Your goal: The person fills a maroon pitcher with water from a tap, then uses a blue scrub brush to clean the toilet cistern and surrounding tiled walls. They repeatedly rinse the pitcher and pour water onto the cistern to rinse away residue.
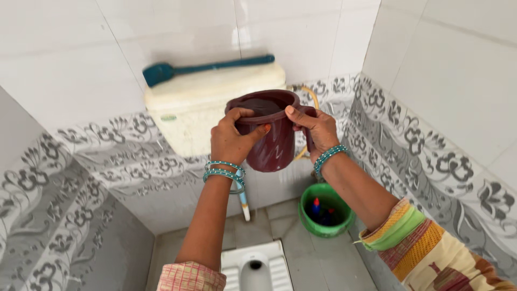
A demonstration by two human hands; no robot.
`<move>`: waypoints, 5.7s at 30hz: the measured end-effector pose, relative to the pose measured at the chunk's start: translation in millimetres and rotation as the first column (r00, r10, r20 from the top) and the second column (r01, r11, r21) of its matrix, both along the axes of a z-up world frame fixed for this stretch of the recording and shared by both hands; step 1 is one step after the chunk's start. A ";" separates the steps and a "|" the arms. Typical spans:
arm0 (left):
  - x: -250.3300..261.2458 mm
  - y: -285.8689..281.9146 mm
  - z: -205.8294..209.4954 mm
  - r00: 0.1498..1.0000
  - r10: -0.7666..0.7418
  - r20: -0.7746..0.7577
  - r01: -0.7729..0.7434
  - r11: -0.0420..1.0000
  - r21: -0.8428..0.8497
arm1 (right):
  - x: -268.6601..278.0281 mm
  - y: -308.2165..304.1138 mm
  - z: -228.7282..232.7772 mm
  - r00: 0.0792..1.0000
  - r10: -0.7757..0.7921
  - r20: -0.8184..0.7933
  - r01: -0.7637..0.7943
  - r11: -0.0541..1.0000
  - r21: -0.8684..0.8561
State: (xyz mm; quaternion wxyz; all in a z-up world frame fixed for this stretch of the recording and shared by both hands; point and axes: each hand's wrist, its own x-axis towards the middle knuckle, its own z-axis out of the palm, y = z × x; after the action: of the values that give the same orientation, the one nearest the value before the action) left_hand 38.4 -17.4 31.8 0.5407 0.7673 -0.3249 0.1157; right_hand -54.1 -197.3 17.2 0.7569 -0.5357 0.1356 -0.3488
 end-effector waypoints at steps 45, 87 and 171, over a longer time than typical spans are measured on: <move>206.7 -27.1 4.5 0.841 0.415 -0.347 -0.370 0.909 0.191 | 263.9 -192.0 190.3 0.951 -0.047 -0.304 -0.150 0.792 -0.591; 155.4 83.5 -25.9 0.719 0.419 -0.554 -0.432 0.894 0.115 | 307.5 -51.9 189.4 0.934 -0.208 -0.292 -0.147 0.521 -0.841; 21.9 186.2 -249.0 0.603 0.338 -0.722 -0.173 0.939 0.296 | 97.7 41.6 -136.1 0.729 -0.454 -0.513 -0.456 0.237 -0.858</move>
State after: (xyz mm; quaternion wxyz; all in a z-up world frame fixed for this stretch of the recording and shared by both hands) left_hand 60.2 168.8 -217.2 0.5263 0.8313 0.0379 -0.1748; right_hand 43.6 -155.8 -118.9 0.1453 -0.9684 0.1571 -0.1282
